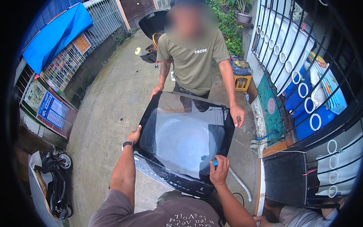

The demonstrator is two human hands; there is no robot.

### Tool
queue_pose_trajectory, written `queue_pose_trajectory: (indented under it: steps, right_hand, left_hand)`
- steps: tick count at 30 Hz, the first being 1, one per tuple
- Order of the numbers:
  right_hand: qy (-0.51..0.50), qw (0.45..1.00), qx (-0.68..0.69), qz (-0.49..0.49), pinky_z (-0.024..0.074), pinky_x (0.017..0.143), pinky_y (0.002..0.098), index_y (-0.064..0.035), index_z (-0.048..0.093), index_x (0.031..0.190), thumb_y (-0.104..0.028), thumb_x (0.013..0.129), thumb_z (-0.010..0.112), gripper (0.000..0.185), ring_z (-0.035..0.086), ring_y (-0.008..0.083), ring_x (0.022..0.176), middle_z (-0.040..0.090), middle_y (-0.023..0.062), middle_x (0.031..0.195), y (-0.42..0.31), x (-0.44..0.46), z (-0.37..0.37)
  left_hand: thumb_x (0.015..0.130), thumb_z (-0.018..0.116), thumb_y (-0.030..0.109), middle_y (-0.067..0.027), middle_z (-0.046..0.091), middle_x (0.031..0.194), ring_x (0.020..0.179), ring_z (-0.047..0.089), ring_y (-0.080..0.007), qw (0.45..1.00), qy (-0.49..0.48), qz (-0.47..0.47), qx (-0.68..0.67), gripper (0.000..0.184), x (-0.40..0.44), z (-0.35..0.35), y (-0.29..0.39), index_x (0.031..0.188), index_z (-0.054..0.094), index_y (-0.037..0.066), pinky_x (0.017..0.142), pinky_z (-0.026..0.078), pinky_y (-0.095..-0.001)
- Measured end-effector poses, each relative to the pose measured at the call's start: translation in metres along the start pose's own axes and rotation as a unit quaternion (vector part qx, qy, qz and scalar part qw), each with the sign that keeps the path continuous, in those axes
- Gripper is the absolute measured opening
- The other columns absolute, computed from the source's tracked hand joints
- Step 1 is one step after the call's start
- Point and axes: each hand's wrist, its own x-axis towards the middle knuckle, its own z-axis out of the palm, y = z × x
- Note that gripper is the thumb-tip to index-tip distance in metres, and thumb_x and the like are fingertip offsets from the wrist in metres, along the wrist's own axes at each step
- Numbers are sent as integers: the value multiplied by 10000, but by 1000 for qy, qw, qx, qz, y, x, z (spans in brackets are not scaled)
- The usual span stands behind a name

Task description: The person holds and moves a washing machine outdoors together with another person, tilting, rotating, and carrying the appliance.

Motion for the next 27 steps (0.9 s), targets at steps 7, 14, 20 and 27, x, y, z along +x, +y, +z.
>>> queue_pose_trajectory:
  steps: [7, 14, 20, 27]
  right_hand:
    - [-3, 1000, -10, 3, 420, 964, 477, -51, 591, 1165, -150, 887, 720, 322, 562, 370, 1063, 611, 158, 1142, -5, 2, 2]
    - [-2, 1000, -10, 1, 422, 963, 474, -53, 592, 1161, -147, 882, 724, 323, 559, 371, 1070, 610, 156, 1150, -7, 2, 3]
    - [-12, 1000, -24, -2, 420, 977, 481, -49, 591, 1172, -144, 881, 724, 334, 552, 378, 1091, 600, 161, 1169, -8, 1, 3]
    - [-9, 1000, -30, -2, 420, 977, 484, -50, 592, 1176, -154, 891, 720, 329, 548, 380, 1096, 596, 164, 1169, -11, 1, 3]
  left_hand:
    - [892, 385, 803, -306, 586, 1367, 1345, 525, -415, 1000, -4, -8, 10, 963, -1, -4, 2, 1314, 641, -23, 1144, 384, -458]
    - [899, 375, 796, -310, 578, 1373, 1347, 519, -422, 1000, -11, -8, 17, 965, 7, 0, -5, 1336, 625, -27, 1149, 379, -464]
    - [902, 407, 772, -317, 580, 1367, 1347, 521, -420, 1000, -27, 2, -12, 946, 7, 0, -9, 1330, 624, -43, 1144, 384, -458]
    - [893, 463, 769, -324, 633, 1295, 1287, 586, -402, 999, -20, 24, -43, 956, 4, -1, -10, 1271, 644, -91, 1102, 420, -429]
